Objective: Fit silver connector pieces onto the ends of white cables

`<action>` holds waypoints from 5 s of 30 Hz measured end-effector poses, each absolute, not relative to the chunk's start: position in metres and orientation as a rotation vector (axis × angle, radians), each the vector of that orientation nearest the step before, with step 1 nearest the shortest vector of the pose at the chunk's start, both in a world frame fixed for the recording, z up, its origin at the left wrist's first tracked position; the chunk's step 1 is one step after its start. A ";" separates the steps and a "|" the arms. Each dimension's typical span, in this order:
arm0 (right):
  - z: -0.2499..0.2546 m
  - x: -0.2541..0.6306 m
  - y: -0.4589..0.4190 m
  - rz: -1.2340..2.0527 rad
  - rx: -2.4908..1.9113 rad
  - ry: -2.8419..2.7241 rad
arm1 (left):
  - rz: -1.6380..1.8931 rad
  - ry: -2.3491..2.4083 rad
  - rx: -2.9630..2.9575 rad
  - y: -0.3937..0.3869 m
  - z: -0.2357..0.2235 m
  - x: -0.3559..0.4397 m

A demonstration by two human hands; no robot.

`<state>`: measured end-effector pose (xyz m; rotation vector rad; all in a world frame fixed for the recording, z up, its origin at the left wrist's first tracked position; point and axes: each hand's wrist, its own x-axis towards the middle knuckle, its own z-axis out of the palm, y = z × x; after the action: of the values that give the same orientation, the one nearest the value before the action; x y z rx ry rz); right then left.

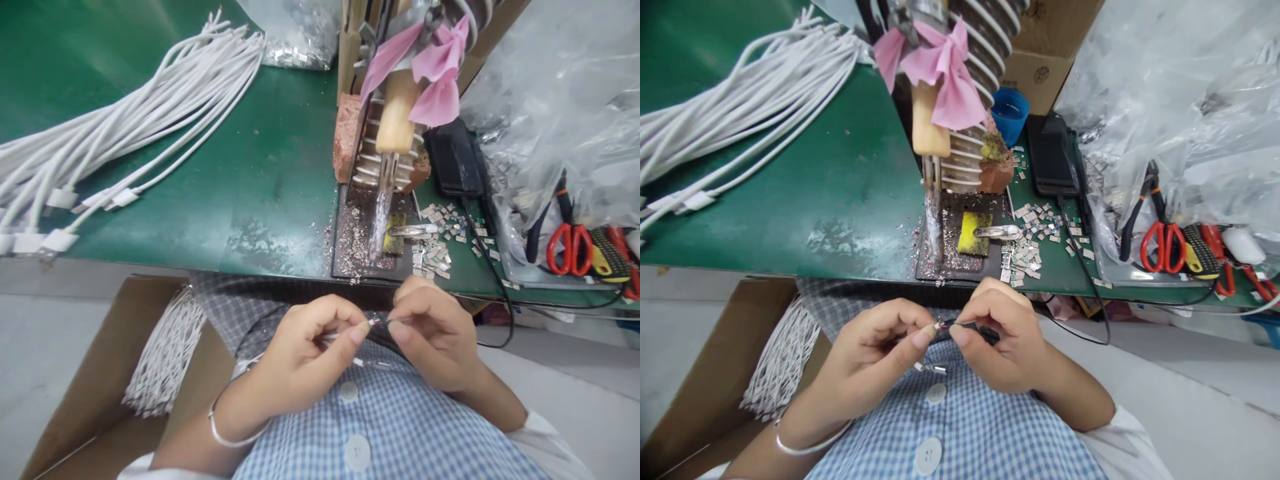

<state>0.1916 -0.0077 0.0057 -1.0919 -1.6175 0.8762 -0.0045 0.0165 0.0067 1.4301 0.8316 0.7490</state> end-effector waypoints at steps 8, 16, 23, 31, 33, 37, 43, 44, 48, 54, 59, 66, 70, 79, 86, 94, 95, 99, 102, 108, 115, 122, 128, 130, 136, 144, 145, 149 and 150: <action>0.010 0.194 -0.006 0.796 -1.055 -1.662 | 0.735 0.860 1.426 0.015 0.003 -0.008; 0.008 0.272 -0.001 -0.027 -1.406 -1.317 | 0.697 1.050 1.439 0.016 0.001 -0.010; 0.020 0.389 0.002 -0.400 -1.925 -1.183 | 0.686 1.098 1.282 0.013 0.000 -0.013; 0.009 0.407 -0.014 0.002 -1.820 -1.177 | 0.667 0.925 1.055 0.011 0.003 -0.012; 0.009 0.396 -0.023 0.027 -1.731 -1.064 | 0.639 0.881 1.017 0.012 0.002 -0.014; 0.014 0.345 -0.044 0.162 -1.717 -1.148 | 0.621 0.848 0.944 0.011 0.002 -0.013; -0.005 0.239 -0.033 0.886 -1.146 -2.001 | 0.626 0.921 0.909 0.006 0.008 -0.012; -0.010 0.227 -0.029 0.895 -1.116 -2.006 | 0.631 0.943 0.918 0.005 0.009 -0.013; -0.027 0.203 -0.022 0.870 -1.053 -1.978 | 0.640 0.961 0.920 0.000 0.008 -0.018; -0.033 0.200 -0.018 0.845 -1.061 -2.071 | 0.649 0.972 0.895 -0.004 0.001 -0.024; -0.030 0.201 -0.016 0.784 -1.067 -2.147 | 0.638 0.961 0.901 -0.004 0.002 -0.025; -0.025 0.205 -0.017 0.549 -1.113 -2.273 | 0.632 0.959 0.969 -0.002 0.005 -0.024; -0.023 0.206 -0.017 0.500 -1.145 -2.318 | 0.634 1.010 1.069 -0.003 0.006 -0.024; -0.022 0.204 -0.016 0.372 -1.134 -2.319 | 0.705 1.061 1.200 -0.004 0.007 -0.025; -0.026 0.198 -0.015 0.508 -1.137 -2.239 | 0.687 0.853 0.875 -0.003 0.002 -0.026; -0.048 0.151 -0.036 1.496 -1.037 -1.443 | 0.972 0.737 0.789 -0.007 -0.012 -0.009; -0.049 0.148 -0.038 1.601 -1.014 -1.360 | 0.991 0.743 0.813 -0.007 -0.014 -0.009; -0.049 0.143 -0.042 1.880 -0.964 -1.129 | 1.048 0.747 0.881 -0.007 -0.020 -0.007; -0.048 0.148 -0.040 1.837 -0.985 -1.182 | 1.054 0.741 0.899 -0.008 -0.020 -0.006; -0.049 0.167 -0.027 1.068 -1.069 -1.742 | 1.002 0.777 0.874 -0.011 -0.018 -0.010; -0.049 0.182 -0.017 0.636 -1.024 -1.971 | 0.936 0.776 0.861 -0.012 -0.019 -0.014; -0.047 0.188 -0.015 0.525 -0.991 -2.052 | 0.869 0.771 0.836 -0.013 -0.018 -0.017; -0.043 0.190 -0.012 0.462 -0.998 -2.085 | 0.818 0.775 0.808 -0.012 -0.017 -0.016; -0.042 0.191 -0.012 0.453 -0.997 -2.091 | 0.808 0.782 0.801 -0.011 -0.017 -0.016; -0.041 0.193 -0.011 0.464 -0.991 -2.095 | 0.778 0.781 0.808 -0.011 -0.018 -0.016; -0.043 0.194 -0.012 0.518 -0.992 -2.124 | 0.800 0.777 0.859 -0.012 -0.017 -0.019; -0.044 0.194 -0.012 0.533 -0.993 -2.115 | 0.811 0.775 0.868 -0.011 -0.017 -0.018; -0.050 0.187 -0.016 0.607 -0.997 -2.055 | 0.887 0.748 0.916 -0.010 -0.019 -0.015; -0.052 0.184 -0.017 0.640 -0.999 -2.030 | 0.909 0.739 0.934 -0.009 -0.019 -0.014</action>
<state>0.1836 -0.0169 -0.0515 -0.9989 -2.0300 0.6401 -0.0142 -0.0093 -0.0193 0.9338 0.7392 0.9094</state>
